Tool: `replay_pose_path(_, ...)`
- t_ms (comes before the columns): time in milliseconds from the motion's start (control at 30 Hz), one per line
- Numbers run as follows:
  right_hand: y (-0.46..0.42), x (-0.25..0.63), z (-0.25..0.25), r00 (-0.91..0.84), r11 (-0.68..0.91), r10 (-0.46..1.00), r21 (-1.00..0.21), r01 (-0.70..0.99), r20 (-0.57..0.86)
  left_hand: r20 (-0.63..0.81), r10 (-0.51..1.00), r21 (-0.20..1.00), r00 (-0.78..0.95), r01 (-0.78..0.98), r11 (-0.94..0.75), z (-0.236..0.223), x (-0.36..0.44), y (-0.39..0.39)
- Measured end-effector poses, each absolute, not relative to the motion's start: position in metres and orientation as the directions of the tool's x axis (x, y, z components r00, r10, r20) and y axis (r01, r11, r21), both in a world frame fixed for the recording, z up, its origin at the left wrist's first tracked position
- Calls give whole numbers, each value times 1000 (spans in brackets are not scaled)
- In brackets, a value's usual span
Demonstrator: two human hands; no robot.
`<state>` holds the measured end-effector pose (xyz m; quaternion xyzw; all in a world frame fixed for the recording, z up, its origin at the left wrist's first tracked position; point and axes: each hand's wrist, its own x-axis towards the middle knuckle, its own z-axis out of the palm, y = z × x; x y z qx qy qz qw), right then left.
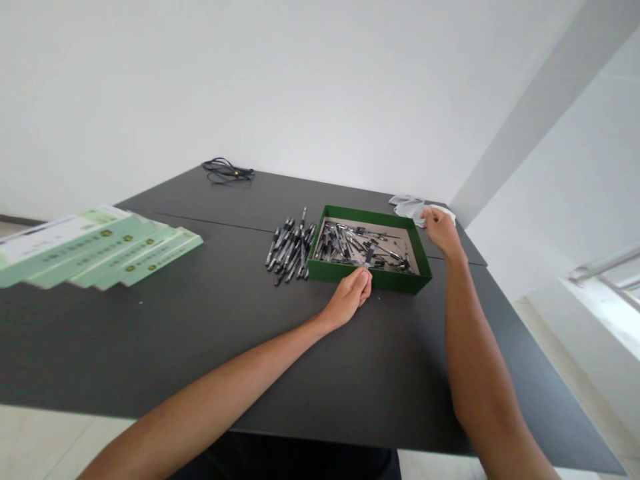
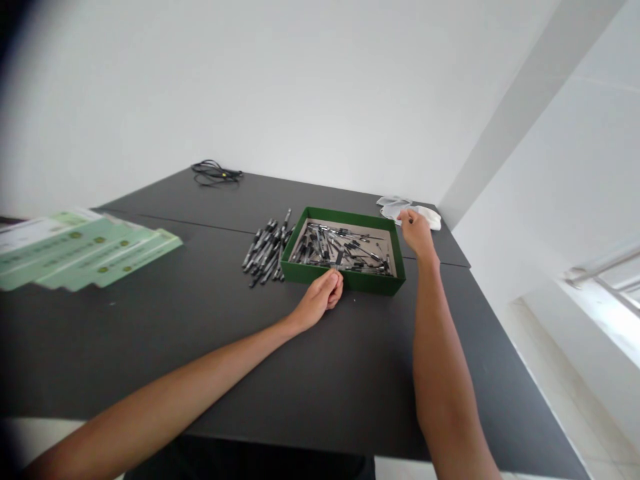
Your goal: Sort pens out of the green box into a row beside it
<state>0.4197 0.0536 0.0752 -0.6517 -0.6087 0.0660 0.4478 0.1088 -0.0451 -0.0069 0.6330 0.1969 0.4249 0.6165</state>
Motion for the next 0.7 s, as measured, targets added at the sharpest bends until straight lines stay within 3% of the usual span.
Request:
replay_pose_path(67, 53, 444, 58, 364, -60, 794, -534, 844, 487, 294, 774, 948, 561, -274, -162, -7, 109, -45)
replay_pose_path(167, 46, 470, 25, 489, -356, 828, -418, 836, 273, 287, 775, 951, 563, -264, -161, -7, 109, -45)
replay_pose_path(200, 43, 474, 15, 506, -388, 830, -409, 826, 234, 286, 775, 952, 563, -262, -161, -7, 109, -45)
replay_pose_path(467, 36, 478, -24, 543, -437, 807, -385, 813, 231, 297, 771, 950, 563, -260, -176, -9, 110, -45)
replay_pose_path(700, 32, 494, -24, 454, -347, 864, -397, 850, 217, 296, 765, 952, 572, -241, -188, -8, 108, -46)
